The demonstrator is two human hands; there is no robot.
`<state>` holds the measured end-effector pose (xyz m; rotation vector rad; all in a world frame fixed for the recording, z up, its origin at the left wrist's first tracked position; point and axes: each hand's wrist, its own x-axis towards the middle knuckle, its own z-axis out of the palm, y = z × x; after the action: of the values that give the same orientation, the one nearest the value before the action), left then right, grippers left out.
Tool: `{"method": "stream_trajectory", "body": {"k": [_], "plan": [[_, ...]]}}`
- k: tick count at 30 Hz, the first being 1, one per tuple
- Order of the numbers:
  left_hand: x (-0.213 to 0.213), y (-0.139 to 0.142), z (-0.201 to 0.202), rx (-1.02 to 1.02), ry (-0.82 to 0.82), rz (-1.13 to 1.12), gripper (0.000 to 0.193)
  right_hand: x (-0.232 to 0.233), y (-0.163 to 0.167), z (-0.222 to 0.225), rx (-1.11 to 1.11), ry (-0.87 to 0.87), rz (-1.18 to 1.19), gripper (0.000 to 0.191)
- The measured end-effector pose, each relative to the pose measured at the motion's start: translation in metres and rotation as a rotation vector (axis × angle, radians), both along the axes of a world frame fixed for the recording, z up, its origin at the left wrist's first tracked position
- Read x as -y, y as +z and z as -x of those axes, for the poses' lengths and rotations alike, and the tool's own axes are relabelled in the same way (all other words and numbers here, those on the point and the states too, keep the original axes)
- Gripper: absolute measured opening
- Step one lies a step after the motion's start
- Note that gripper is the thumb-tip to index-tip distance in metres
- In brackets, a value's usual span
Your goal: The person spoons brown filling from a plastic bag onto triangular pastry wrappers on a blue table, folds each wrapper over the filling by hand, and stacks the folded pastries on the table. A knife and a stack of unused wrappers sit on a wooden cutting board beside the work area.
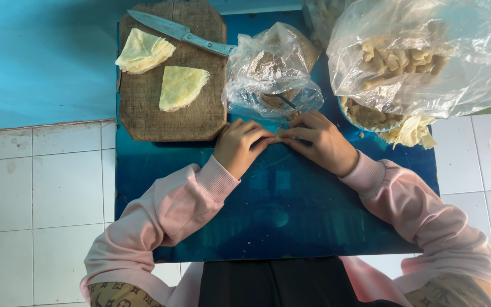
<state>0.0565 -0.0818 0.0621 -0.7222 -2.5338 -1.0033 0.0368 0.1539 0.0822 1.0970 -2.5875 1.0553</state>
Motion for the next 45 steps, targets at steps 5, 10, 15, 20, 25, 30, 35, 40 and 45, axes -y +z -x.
{"method": "stream_trajectory", "body": {"k": [5,10,15,20,25,30,35,40,45], "plan": [[0.0,0.003,-0.003,-0.162,-0.014,0.11,0.019,0.0,0.004,0.004,-0.09,0.078,-0.014,0.024],[0.0,-0.001,-0.004,-0.255,-0.004,0.191,0.014,0.0,0.01,0.003,-0.167,0.105,-0.085,0.025],[0.001,-0.002,-0.004,-0.293,0.005,0.283,0.017,0.003,0.007,0.002,-0.257,0.076,-0.096,0.027],[0.001,0.004,-0.005,-0.302,-0.015,0.269,0.026,0.003,0.003,0.004,-0.255,0.098,-0.088,0.03],[-0.001,0.003,-0.002,-0.293,-0.019,0.254,0.019,0.002,0.003,0.008,-0.283,0.108,-0.091,0.029],[-0.001,-0.001,0.001,-0.236,-0.009,0.222,0.015,0.001,0.005,0.008,-0.298,0.11,-0.094,0.025],[-0.001,0.002,0.001,-0.271,-0.008,0.205,0.024,0.003,0.005,0.007,-0.293,0.059,-0.089,0.024],[0.0,0.003,0.0,-0.259,0.0,0.241,0.021,0.003,0.002,0.007,-0.277,0.036,-0.081,0.027],[0.002,0.002,0.0,-0.257,0.002,0.234,0.024,0.002,0.001,0.006,-0.309,0.036,-0.081,0.035]]}}
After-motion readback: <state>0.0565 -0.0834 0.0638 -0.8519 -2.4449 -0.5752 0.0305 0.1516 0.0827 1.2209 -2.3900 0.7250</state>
